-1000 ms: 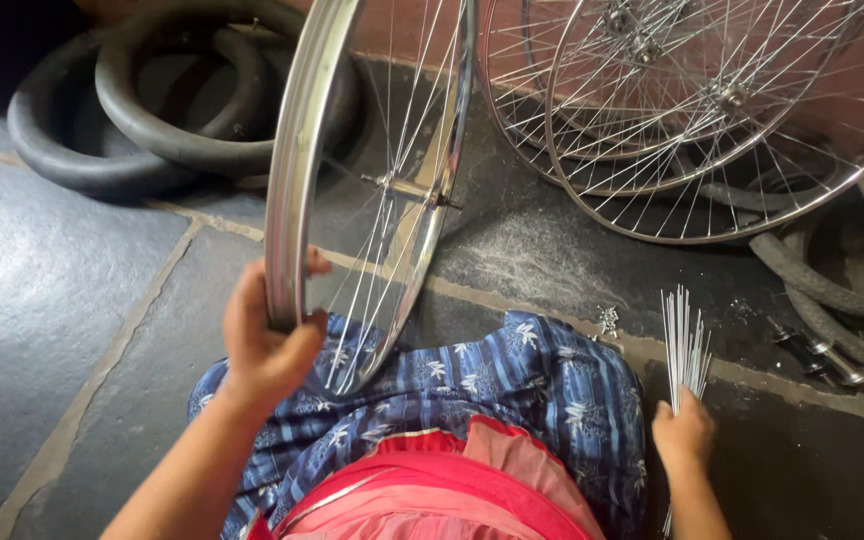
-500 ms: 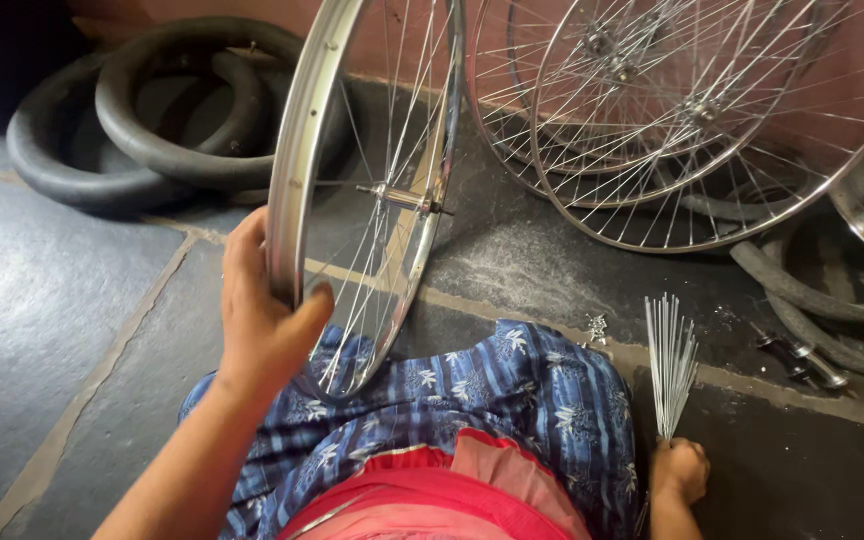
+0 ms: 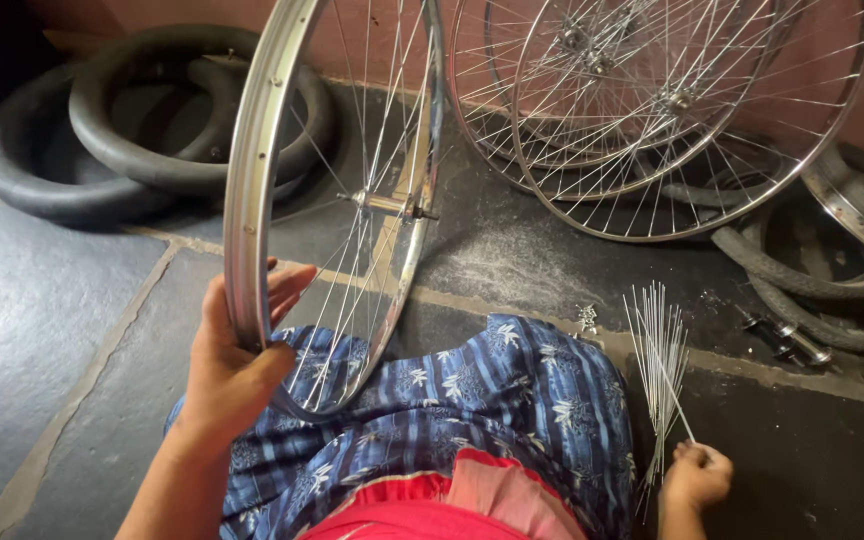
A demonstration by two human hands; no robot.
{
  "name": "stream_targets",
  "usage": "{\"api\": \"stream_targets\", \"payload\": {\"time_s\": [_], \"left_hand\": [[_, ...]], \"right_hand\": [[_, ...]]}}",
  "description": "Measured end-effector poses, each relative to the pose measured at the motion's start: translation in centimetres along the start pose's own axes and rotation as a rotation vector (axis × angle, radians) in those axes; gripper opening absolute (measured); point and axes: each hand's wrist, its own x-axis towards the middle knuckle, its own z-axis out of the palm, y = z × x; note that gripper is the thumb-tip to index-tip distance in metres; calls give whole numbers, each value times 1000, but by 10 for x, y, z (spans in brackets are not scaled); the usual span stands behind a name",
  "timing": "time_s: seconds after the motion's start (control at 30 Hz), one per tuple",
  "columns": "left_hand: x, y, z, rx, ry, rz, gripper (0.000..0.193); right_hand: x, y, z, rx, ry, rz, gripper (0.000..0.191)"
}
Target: The person is assembling a bicycle wheel by hand, inserting metal spokes into the rim and hub. They repeatedly pick up spokes, thread them through the rim holes, and connect them to the hub, rotating the wheel as needed to access different positions.
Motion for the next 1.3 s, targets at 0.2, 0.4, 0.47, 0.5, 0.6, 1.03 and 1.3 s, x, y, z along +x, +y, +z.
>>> {"api": "stream_targets", "payload": {"time_s": [0.2,0.4,0.47,0.5,0.6,1.03,1.3], "left_hand": [[-15,1,-17,39,-8,34,90],[-9,-1,-27,-21,-58,33,94],[-3,-1,-27,-13,-53,-1,94],[2,-2,-25,-25,-60,-8,94],[8,-1,-23,-23,-54,-54,94],[6,-11,-50,295,210,-259,92],[12,-8,-57,327,296,-328,78]], "right_hand": [[23,-9,13,541,-40,-79,18],[12,-78,35,538,-64,-350,21],[0,-112,48,637,-77,-322,21],[-5,-128,55,717,-89,-276,21],[-3,-176,84,1031,-219,-141,20],[0,-230,299,1741,-610,608,36],[-35,-179,329,1482,-665,720,43]]}}
